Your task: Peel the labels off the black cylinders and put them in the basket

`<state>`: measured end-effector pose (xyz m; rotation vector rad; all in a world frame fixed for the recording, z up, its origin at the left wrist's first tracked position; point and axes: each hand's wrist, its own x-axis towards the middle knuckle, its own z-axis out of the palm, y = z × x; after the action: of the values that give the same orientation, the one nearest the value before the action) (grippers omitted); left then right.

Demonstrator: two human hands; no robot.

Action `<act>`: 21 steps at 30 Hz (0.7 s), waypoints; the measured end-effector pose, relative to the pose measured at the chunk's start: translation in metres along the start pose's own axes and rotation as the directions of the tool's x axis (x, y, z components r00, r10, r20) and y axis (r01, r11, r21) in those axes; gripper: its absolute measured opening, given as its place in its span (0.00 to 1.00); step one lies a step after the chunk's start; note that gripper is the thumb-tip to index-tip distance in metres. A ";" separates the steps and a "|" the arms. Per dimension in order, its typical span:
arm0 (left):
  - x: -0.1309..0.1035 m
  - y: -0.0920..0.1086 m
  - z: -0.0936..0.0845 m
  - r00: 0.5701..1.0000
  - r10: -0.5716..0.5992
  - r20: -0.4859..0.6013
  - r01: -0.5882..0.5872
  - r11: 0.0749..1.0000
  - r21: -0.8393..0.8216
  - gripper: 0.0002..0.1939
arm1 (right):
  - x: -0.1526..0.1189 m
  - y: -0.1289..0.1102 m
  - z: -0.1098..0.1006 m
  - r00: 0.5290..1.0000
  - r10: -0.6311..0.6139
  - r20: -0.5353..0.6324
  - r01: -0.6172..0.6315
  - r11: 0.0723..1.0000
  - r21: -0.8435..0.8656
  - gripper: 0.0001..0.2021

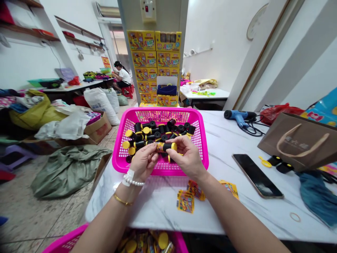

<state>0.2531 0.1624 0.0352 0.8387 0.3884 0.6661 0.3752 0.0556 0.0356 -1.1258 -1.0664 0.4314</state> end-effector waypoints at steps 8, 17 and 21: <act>-0.003 0.002 0.002 0.974 0.191 -0.124 -0.172 0.974 0.147 0.24 | 0.006 -0.006 -0.008 0.990 0.005 -0.138 -0.003 1.000 0.015 0.17; -0.005 0.003 -0.002 0.992 0.016 0.126 -0.037 0.985 0.166 0.20 | 0.002 -0.001 -0.010 0.995 -0.102 0.017 0.103 0.982 -0.159 0.15; -0.002 -0.003 -0.005 0.988 0.050 0.149 -0.084 0.971 0.226 0.19 | 0.003 -0.002 -0.012 0.983 -0.173 0.059 0.183 0.945 -0.271 0.13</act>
<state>0.2497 0.1627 0.0298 1.1194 0.3125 0.6264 0.3869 0.0512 0.0383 -1.2568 -1.2751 0.1611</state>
